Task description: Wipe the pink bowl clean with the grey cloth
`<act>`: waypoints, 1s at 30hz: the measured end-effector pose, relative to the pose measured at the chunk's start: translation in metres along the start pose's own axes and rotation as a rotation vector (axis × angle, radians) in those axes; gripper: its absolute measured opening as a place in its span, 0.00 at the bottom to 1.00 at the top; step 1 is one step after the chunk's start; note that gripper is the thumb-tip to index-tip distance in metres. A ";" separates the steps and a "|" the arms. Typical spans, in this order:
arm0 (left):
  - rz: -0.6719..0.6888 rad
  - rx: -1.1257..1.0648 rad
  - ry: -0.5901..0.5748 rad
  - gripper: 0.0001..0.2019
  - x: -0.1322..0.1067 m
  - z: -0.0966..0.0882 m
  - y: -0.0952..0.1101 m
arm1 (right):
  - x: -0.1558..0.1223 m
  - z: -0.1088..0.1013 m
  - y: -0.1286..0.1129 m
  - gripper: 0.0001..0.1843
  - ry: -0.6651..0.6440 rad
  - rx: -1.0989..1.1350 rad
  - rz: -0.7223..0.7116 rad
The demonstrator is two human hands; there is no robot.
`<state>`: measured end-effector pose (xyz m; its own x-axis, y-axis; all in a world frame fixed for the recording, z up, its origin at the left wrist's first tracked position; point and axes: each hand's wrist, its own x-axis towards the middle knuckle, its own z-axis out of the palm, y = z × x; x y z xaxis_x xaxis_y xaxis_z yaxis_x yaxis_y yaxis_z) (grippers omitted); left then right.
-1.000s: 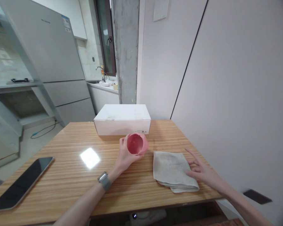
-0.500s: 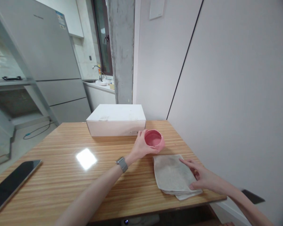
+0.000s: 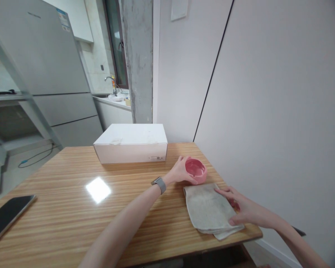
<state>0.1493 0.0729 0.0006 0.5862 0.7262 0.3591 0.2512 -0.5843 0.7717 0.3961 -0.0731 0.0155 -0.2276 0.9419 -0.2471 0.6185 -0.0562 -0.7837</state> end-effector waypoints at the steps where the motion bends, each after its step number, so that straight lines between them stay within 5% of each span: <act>1: 0.000 0.000 -0.003 0.44 0.001 0.002 -0.001 | -0.001 -0.001 0.000 0.47 0.006 0.007 0.002; 19: -0.020 0.037 -0.088 0.56 0.004 0.007 -0.011 | -0.004 -0.004 -0.006 0.46 0.009 -0.060 0.022; 22: 0.037 0.131 -0.071 0.57 -0.012 -0.002 -0.003 | -0.005 -0.003 -0.007 0.43 0.073 -0.132 0.013; 30: 0.089 0.295 0.117 0.27 -0.097 -0.063 0.011 | 0.004 0.022 -0.043 0.22 0.418 -0.183 -0.197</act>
<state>0.0472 0.0190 0.0070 0.5275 0.6941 0.4898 0.4250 -0.7148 0.5553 0.3523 -0.0744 0.0357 -0.0560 0.9831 0.1744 0.7244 0.1602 -0.6705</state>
